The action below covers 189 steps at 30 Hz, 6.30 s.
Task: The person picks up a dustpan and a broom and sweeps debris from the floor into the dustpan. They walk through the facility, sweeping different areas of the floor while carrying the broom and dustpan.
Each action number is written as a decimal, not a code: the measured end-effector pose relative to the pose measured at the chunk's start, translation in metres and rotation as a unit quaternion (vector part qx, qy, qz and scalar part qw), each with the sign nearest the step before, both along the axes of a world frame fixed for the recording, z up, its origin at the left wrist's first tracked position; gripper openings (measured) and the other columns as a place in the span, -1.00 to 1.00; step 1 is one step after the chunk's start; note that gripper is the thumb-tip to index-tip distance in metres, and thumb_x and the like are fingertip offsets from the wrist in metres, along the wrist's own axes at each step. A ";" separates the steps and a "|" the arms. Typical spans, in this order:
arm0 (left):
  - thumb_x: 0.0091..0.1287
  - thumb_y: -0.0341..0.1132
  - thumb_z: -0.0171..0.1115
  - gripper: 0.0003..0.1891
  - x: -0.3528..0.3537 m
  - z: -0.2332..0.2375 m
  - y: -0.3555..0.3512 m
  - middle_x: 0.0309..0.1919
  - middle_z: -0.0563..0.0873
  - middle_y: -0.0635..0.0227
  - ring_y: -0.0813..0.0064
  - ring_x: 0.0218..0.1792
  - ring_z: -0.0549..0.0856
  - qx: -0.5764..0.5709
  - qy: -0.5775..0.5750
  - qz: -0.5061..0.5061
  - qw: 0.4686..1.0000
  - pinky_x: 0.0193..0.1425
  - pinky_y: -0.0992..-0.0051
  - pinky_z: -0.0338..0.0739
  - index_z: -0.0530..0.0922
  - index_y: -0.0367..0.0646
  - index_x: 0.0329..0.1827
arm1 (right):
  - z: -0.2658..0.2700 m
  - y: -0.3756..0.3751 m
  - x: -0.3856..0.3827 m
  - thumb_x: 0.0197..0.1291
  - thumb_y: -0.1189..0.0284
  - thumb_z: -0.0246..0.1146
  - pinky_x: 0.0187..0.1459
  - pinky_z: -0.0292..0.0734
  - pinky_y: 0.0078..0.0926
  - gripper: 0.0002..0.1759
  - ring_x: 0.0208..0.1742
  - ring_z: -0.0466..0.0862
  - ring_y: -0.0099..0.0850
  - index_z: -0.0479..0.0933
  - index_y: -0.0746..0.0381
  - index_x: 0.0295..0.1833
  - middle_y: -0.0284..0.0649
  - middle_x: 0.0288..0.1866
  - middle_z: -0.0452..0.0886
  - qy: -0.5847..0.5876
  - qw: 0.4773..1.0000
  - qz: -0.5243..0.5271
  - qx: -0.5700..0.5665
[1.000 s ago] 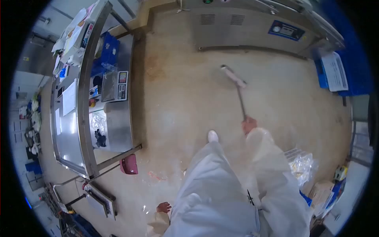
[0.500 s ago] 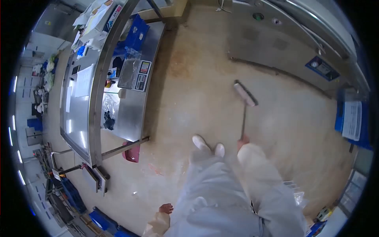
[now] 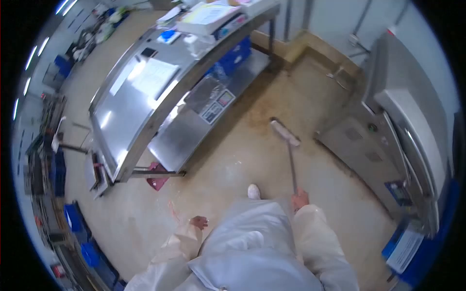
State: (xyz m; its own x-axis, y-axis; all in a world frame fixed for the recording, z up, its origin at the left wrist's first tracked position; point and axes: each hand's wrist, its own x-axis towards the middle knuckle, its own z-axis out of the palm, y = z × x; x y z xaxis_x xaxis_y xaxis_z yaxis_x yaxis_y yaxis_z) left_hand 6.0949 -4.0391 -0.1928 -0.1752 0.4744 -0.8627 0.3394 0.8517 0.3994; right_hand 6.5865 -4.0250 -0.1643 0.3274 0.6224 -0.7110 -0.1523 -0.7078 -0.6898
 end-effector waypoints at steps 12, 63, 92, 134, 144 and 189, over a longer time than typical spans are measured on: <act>0.19 -0.22 0.02 -0.79 0.004 0.002 -0.071 -0.16 0.54 0.32 0.24 -0.11 0.53 -0.130 -0.078 0.223 0.963 -0.30 0.30 0.48 0.44 -0.11 -0.18 | -0.207 0.250 0.238 0.04 0.44 0.01 -0.59 0.31 -0.37 -0.86 -0.63 0.38 -0.38 0.35 0.20 -0.25 -0.23 -0.60 0.39 0.458 0.880 0.074 -0.106; 0.14 -0.30 0.12 -0.77 0.214 0.075 -0.067 -0.38 0.60 0.29 0.46 -0.42 0.61 -0.110 -0.011 0.414 0.903 -0.47 0.58 0.42 0.45 -0.20 -0.17 | -0.095 0.368 0.189 -0.10 0.52 0.07 -0.49 0.37 -0.50 -0.45 -0.54 0.46 -0.41 0.23 0.16 0.12 -0.14 -0.47 0.48 -0.143 0.971 0.169 -0.094; 0.15 -0.31 0.12 -0.77 0.224 -0.010 -0.395 -0.42 0.56 0.27 0.43 -0.47 0.59 -0.047 -0.118 0.720 0.682 -0.60 0.59 0.40 0.40 -0.20 -0.17 | -0.026 0.152 -0.249 -0.04 0.61 0.02 -0.82 0.19 -0.51 -0.55 -0.84 0.28 -0.52 0.22 0.31 0.06 -0.32 -0.79 0.29 -0.002 0.851 0.518 -0.091; 0.16 -0.27 0.09 -0.75 0.070 0.024 -0.404 -0.36 0.58 0.27 0.45 -0.41 0.59 -0.029 -0.102 0.758 0.643 -0.47 0.55 0.45 0.42 -0.19 -0.15 | 0.010 0.080 -0.426 0.01 0.57 0.01 -0.83 0.17 -0.44 -0.96 -0.84 0.29 -0.42 0.33 0.32 -0.40 -0.25 -0.78 0.28 0.000 0.812 0.546 -0.207; 0.16 -0.33 0.08 -0.76 -0.003 0.039 -0.483 -0.48 0.53 0.36 0.55 -0.51 0.55 0.036 -0.107 0.778 0.618 -0.64 0.69 0.31 0.38 -0.24 -0.15 | -0.104 0.110 -0.387 0.02 0.39 0.00 -0.72 0.14 -0.56 -0.76 -0.68 0.27 -0.56 0.25 0.13 -0.65 -0.39 -0.73 0.23 0.168 0.728 0.659 -0.090; 0.16 -0.27 0.12 -0.80 -0.340 0.082 -0.381 -0.39 0.59 0.37 0.55 -0.45 0.59 -0.004 -0.049 0.563 0.825 -0.47 0.63 0.40 0.45 -0.13 -0.19 | -0.153 0.057 -0.399 -0.02 0.41 0.08 -0.76 0.24 -0.41 -0.85 -0.78 0.33 -0.40 0.34 0.16 -0.58 -0.30 -0.80 0.28 0.225 0.935 0.221 -0.163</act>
State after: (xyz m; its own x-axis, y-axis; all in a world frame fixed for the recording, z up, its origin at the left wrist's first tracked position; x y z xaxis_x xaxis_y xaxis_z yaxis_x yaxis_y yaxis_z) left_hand 5.7546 -4.4197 -0.1112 -0.4304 0.0533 -0.9011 -0.7023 0.6073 0.3714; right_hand 6.1871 -3.9679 -0.3178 -0.2875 0.3518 -0.8909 -0.0175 -0.9319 -0.3623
